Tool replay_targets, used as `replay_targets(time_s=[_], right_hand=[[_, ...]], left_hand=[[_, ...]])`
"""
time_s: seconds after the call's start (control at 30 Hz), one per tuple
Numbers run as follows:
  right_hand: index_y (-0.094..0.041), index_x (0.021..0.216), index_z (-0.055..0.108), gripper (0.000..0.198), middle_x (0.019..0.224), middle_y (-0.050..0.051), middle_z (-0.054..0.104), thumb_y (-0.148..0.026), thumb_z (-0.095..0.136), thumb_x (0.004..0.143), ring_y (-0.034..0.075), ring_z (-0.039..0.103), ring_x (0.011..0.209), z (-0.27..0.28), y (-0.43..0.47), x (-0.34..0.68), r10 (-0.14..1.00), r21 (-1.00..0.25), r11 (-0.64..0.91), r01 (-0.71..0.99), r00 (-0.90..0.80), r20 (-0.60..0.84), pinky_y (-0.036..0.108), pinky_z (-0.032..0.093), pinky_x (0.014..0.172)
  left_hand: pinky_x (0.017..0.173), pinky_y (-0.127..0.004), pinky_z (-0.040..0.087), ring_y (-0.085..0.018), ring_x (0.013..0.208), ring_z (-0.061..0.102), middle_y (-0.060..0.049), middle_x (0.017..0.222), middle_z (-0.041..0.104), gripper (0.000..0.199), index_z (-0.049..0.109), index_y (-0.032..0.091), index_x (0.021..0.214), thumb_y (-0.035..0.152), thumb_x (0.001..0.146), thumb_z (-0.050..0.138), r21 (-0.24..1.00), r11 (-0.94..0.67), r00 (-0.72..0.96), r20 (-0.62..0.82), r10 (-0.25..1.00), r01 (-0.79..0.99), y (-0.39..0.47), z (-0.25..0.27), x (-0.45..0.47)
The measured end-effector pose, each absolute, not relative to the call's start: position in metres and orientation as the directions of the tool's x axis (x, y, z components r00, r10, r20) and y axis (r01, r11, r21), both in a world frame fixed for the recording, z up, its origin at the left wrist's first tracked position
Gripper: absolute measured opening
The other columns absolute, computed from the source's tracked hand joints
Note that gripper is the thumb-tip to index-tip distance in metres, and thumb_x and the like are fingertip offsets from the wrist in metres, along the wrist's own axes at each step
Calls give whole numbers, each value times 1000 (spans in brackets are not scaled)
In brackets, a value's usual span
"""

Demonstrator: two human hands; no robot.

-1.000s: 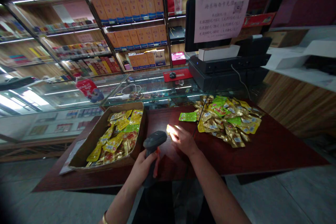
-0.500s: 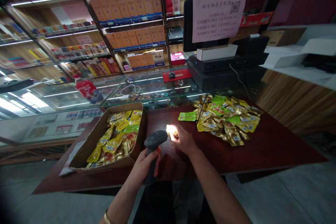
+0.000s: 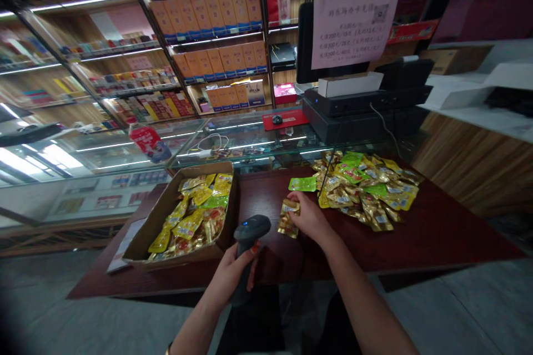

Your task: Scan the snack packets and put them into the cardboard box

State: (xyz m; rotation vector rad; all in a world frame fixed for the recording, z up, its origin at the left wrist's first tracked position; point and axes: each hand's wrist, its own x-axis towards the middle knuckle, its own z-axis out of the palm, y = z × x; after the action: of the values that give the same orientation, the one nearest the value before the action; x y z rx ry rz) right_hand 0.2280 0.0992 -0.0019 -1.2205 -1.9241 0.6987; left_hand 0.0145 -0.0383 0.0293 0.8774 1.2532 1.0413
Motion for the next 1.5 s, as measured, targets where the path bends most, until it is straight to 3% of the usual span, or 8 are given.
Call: replay_targets(time_s=[0.1,0.17,0.3,0.43,0.53,0.8,1.13,1.5], right_hand=[[-27,134,60,59,107,4,68,-13,62,76,20,67,97,15,87,241,878,-662,448,601,-435,200,31,50,88],[-26,112,72,40,98,4,69,-14,65,74,21,67,92,25,82,248,845,-607,474,639,-525,107,31,50,85],[-24,84,69,9,85,1,69,-31,68,78,20,67,83,20,88,242,909,-817,303,491,-406,93,33,54,78],[-26,105,61,39,90,1,71,-43,74,72,22,70,84,-16,96,209,995,-998,-62,-24,-81,-60,36,62,69],[-31,136,51,66,110,5,75,-42,72,74,24,74,91,-46,95,185,998,-983,-59,-176,-31,-55,40,65,72],[-24,128,70,46,127,9,73,-34,67,83,26,70,115,-67,83,177,967,-968,241,67,-104,234,44,55,102],[-28,136,65,55,124,8,72,-15,64,83,22,70,111,-52,73,177,893,-859,441,259,-221,392,38,56,98],[-24,142,60,62,125,10,70,-14,59,81,18,69,89,-51,72,176,885,-837,455,305,-261,386,32,59,83]], left_hand=[[33,-19,38,-9,33,47,7,51,54,47,59,17,89,60,74,74,938,325,8,-326,945,-124,-46,25,10],[33,-19,38,-9,33,48,7,52,55,47,59,17,88,59,74,74,937,327,3,-329,944,-123,-50,25,8],[32,-19,37,-9,32,46,7,51,55,46,58,18,86,59,74,74,943,311,-1,-313,950,-123,-54,27,10],[33,-19,36,-10,31,46,7,46,53,44,56,19,82,60,77,72,959,262,3,-263,965,-106,-55,29,14],[32,-18,36,-10,31,46,7,45,52,44,53,21,77,60,76,73,964,251,-16,-253,967,-83,-54,29,15],[35,-19,38,-10,33,48,7,44,52,37,52,21,76,54,79,70,973,228,-71,-225,972,39,-49,31,10],[43,-21,39,-11,40,49,5,53,58,20,65,18,87,35,78,72,926,157,-76,-140,987,344,-45,36,-1],[40,-21,38,-11,39,48,6,48,51,18,62,18,81,33,79,71,926,173,-60,-163,985,334,-45,30,-4]])
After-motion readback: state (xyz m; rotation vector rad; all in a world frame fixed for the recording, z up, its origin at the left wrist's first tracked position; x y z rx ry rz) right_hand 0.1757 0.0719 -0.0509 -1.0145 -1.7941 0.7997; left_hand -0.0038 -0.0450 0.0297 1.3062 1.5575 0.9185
